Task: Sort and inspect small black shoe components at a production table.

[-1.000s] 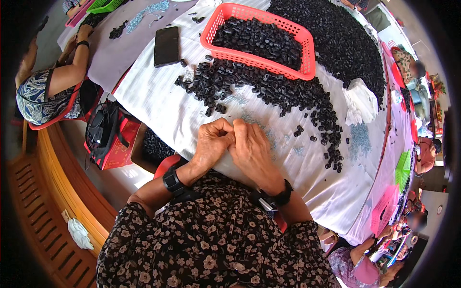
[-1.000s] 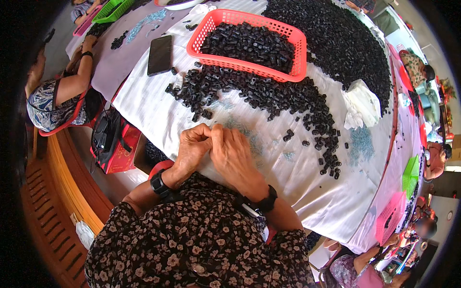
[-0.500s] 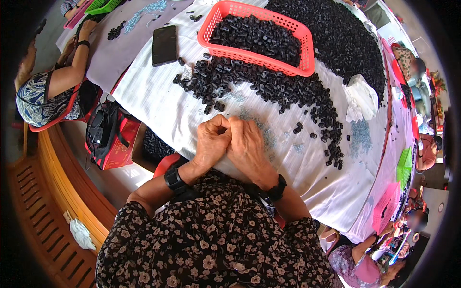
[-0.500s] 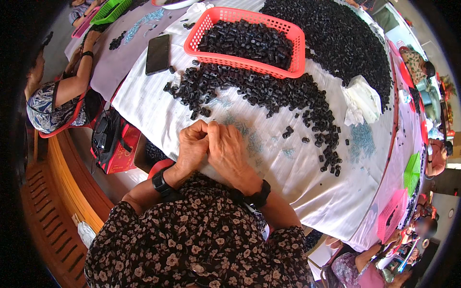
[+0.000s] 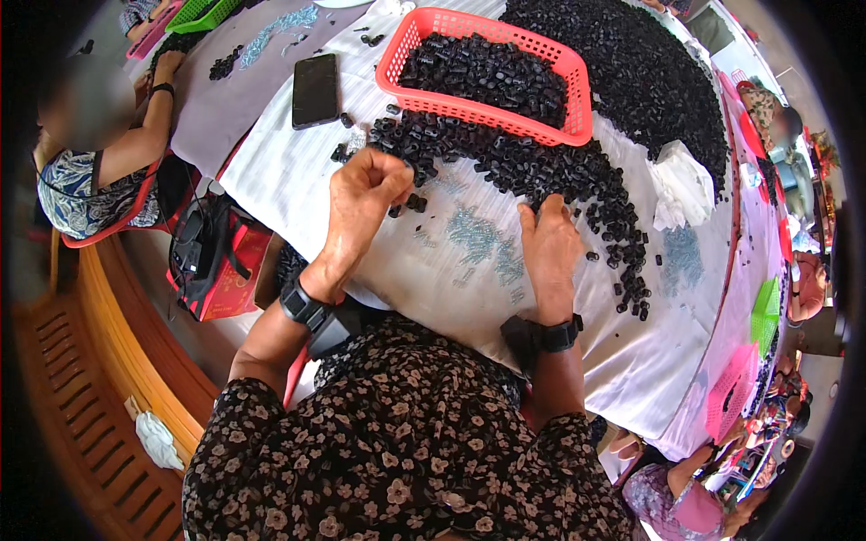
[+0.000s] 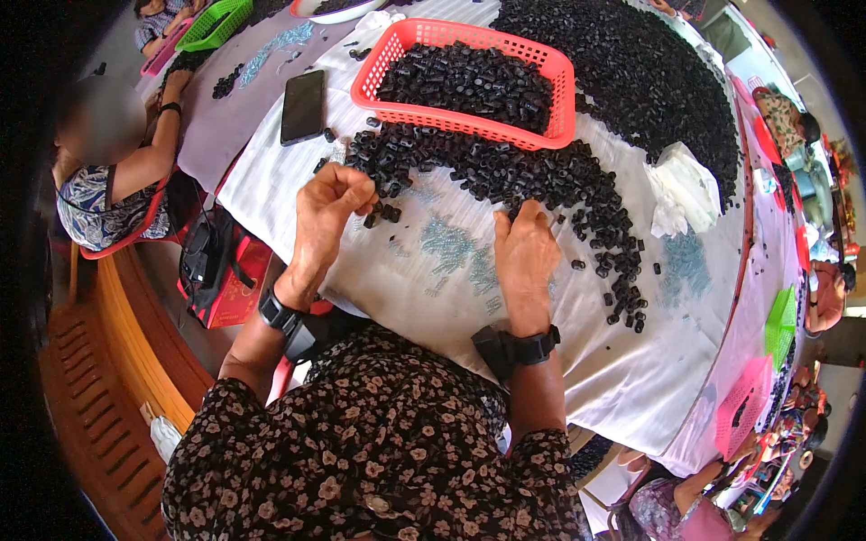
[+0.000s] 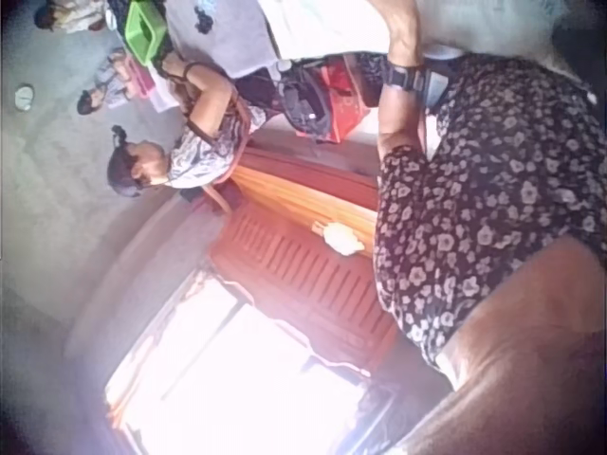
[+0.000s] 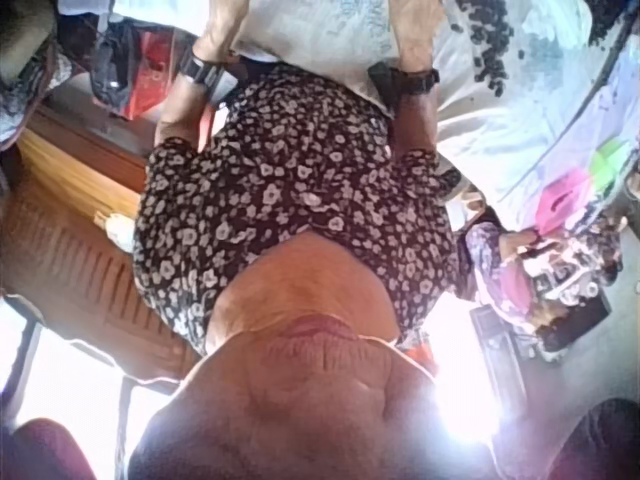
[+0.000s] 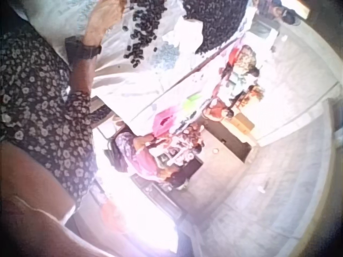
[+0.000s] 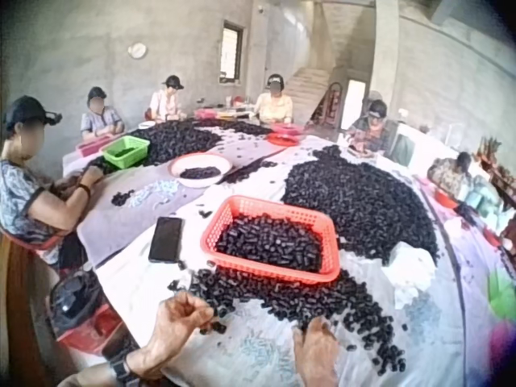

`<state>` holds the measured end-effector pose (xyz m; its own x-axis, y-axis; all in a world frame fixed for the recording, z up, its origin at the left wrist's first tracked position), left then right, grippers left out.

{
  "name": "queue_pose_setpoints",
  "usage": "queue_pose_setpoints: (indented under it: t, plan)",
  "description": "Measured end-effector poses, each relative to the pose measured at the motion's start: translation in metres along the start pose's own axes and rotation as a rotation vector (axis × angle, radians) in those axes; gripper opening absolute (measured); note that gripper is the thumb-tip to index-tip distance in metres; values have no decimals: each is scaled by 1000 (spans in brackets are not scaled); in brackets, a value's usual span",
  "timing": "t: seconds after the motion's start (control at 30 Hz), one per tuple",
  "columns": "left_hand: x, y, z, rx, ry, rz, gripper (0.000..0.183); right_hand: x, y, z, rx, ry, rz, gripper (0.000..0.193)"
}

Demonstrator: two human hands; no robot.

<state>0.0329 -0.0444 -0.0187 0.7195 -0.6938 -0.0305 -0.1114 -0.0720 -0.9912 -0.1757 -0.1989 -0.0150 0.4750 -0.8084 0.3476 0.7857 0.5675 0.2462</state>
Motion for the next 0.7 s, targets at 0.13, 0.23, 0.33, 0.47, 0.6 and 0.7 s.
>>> queue_pose_setpoints:
  t: [0.13,0.23,0.33,0.47,0.6,0.7]
  plan:
    - [32,-30,-5,191,-87,-138,12,-1,-1,-16,42,66,28,27]
    - [60,-59,-18,331,-106,-416,14,-4,-1,-17,89,37,65,21]
    - [87,-72,-29,451,-131,-510,14,-7,4,-13,146,4,98,17]
    - [95,-81,-49,479,-50,-685,17,-8,6,-10,242,-47,134,15]
    - [52,-92,-51,610,-12,-757,17,-8,4,-4,339,-87,129,11]
    - [22,-67,-40,790,153,-762,19,-6,7,5,468,-97,98,13]
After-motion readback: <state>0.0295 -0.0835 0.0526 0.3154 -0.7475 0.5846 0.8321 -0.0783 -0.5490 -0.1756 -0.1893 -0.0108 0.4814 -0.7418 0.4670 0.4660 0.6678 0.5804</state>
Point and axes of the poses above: each hand's wrist, its own x-axis towards the middle knuckle, its own z-axis out of the back of the hand, y = z × x, the point moved 9 cm from there along x, towards the middle knuckle, and after that the axes turned 3 degrees about -y, right-handed, at the moved point
